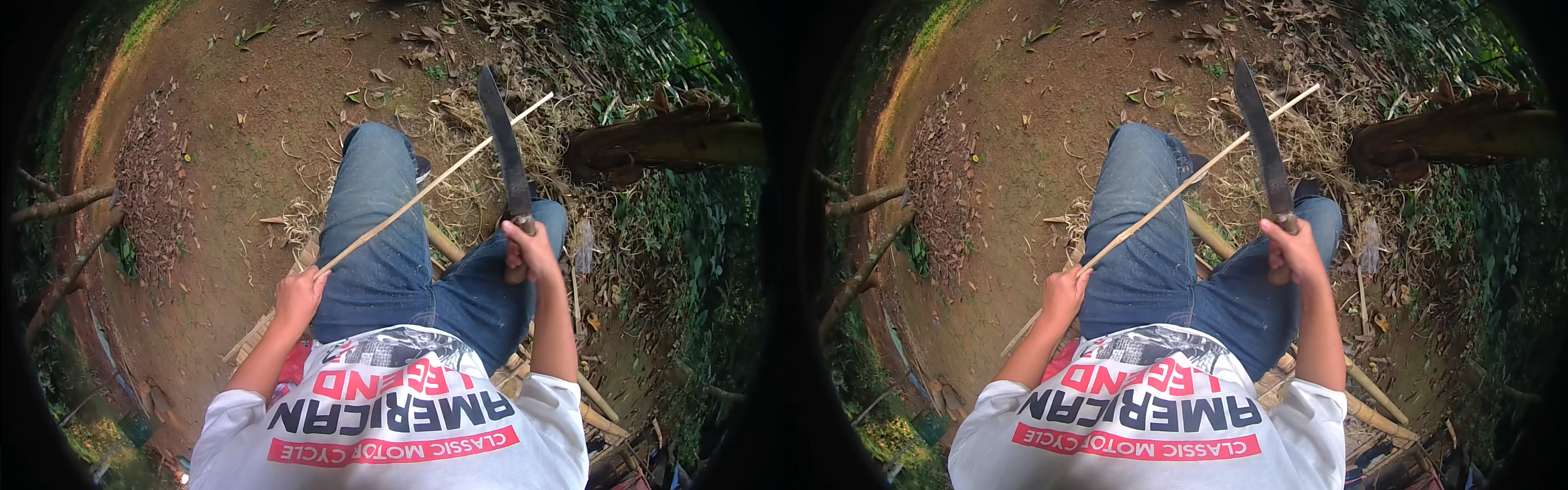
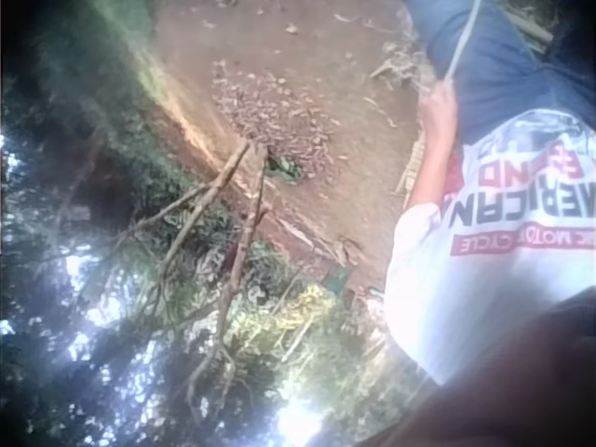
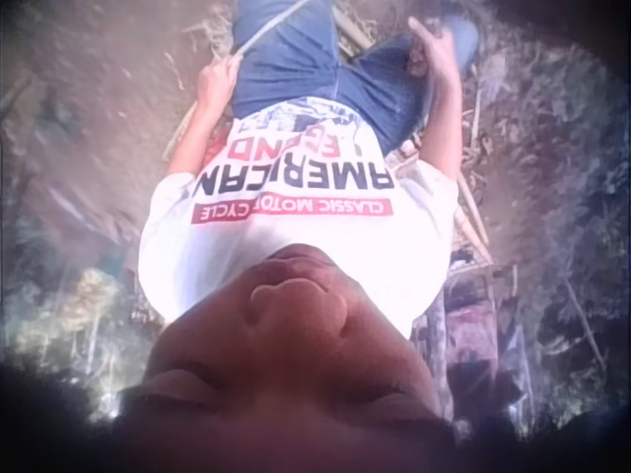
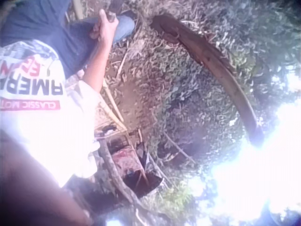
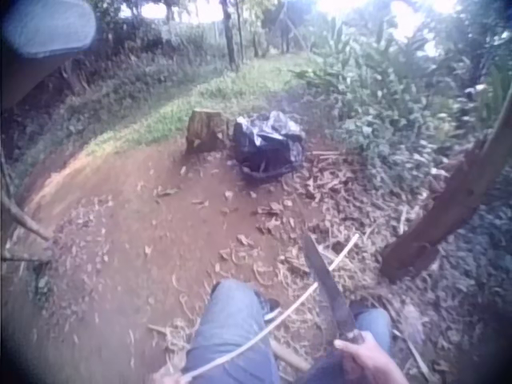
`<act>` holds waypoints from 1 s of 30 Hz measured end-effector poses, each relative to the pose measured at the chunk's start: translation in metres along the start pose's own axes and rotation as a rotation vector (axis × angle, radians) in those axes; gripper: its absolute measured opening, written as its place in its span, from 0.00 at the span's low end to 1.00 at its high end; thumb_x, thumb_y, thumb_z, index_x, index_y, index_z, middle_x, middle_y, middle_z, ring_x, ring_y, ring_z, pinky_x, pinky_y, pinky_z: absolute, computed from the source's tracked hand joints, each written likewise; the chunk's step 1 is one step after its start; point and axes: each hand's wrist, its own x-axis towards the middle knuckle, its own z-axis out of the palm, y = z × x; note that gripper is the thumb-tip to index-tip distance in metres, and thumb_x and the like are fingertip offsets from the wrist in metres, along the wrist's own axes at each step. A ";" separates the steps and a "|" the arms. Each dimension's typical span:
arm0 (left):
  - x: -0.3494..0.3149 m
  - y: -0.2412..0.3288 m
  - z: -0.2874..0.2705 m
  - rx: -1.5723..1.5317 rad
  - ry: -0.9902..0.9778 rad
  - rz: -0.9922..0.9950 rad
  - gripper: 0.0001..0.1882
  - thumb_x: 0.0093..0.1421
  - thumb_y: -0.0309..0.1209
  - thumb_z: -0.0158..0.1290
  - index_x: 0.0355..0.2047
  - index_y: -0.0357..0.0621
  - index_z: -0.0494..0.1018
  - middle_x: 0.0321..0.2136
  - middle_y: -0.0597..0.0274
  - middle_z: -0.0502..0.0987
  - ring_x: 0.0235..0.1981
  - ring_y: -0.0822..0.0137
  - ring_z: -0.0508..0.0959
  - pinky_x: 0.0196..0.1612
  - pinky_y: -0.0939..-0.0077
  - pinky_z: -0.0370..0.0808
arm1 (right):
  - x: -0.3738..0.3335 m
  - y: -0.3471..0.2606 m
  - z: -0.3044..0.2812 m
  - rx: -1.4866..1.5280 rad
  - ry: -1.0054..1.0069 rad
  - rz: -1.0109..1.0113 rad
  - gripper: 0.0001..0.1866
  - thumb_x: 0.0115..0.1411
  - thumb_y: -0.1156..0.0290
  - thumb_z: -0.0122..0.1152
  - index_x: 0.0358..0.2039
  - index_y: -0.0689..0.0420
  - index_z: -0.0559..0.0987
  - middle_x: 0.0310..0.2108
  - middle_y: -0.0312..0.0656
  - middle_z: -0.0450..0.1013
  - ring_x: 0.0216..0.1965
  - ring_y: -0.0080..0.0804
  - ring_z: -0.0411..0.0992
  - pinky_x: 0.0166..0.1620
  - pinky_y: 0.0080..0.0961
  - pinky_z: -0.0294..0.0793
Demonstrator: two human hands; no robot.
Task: The person uses a large knife to peel shavings from a thin wooden stick while sitting outdoors.
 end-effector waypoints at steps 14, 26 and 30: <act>0.006 -0.002 0.010 -0.006 0.055 -0.015 0.14 0.60 0.40 0.55 0.26 0.43 0.73 0.17 0.49 0.74 0.21 0.46 0.76 0.24 0.53 0.71 | 0.018 -0.028 0.029 -0.240 -0.053 0.047 0.14 0.53 0.71 0.69 0.21 0.55 0.69 0.13 0.33 0.66 0.10 0.20 0.62 0.14 0.21 0.60; 0.005 0.001 0.008 0.026 0.119 -0.016 0.09 0.57 0.35 0.56 0.27 0.43 0.73 0.18 0.51 0.74 0.21 0.48 0.76 0.23 0.55 0.68 | 0.032 -0.027 0.062 -0.171 0.038 -0.002 0.12 0.51 0.73 0.69 0.21 0.57 0.71 0.12 0.34 0.67 0.10 0.21 0.63 0.14 0.21 0.61; 0.007 0.004 0.007 0.021 0.122 -0.045 0.08 0.56 0.34 0.56 0.27 0.44 0.72 0.18 0.51 0.74 0.22 0.47 0.76 0.24 0.54 0.68 | 0.016 0.002 0.083 -0.321 -0.022 0.088 0.11 0.49 0.73 0.70 0.23 0.60 0.73 0.14 0.34 0.69 0.11 0.21 0.65 0.15 0.23 0.63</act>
